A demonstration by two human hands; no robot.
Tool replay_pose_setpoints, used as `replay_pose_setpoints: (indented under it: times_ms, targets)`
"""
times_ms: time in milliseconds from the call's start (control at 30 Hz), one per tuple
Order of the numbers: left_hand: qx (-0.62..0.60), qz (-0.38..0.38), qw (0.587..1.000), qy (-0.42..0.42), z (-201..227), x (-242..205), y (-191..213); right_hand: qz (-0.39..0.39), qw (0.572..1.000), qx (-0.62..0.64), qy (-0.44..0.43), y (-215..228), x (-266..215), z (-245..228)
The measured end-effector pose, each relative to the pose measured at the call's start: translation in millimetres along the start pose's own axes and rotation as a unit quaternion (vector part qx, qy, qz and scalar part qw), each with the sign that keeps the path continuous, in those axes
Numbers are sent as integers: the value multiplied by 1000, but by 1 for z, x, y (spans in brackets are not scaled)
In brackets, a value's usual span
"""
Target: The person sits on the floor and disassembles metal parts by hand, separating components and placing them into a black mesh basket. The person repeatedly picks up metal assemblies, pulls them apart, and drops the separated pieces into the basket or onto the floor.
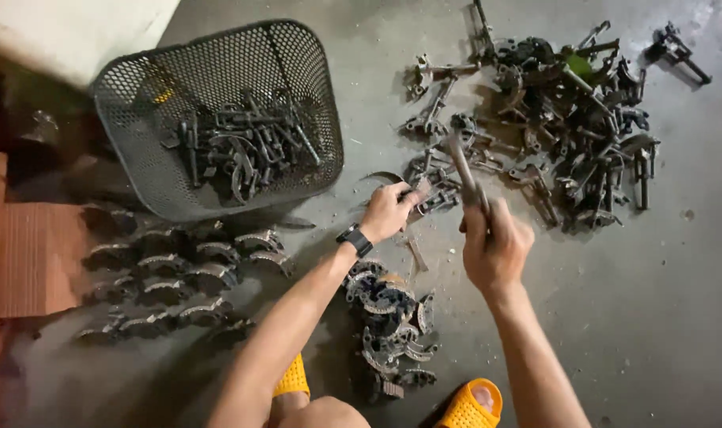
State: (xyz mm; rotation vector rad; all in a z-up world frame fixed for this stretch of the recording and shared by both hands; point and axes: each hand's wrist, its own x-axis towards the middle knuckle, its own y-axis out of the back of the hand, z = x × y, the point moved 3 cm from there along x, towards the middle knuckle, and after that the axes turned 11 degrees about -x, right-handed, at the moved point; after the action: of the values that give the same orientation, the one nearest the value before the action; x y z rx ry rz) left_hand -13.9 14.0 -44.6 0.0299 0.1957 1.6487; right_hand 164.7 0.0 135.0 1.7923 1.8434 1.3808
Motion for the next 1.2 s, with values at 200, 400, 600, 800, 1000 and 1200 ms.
replay_pose_setpoints:
  times_ms: [200,400,600,800,1000,1200]
  targets:
    - [47,24,993,-108,-58,16,-8,-158,966,-194,-58,-50,-11,62]
    - [-240,-56,961,122,-11,6,6,10,999,42,27,-20,-11,22]
    - [-211,-51,975,42,-38,13,-2,-133,976,-146,-96,-34,-8,35]
    - [-97,-66,991,-57,1,1,17,-19,999,-30,21,-27,-5,27]
    - [-145,-61,986,49,-18,-6,6,-134,978,-148,-61,-51,-2,49]
    - [-283,-75,950,105,-13,-6,8,-1,997,35,63,-19,-8,20]
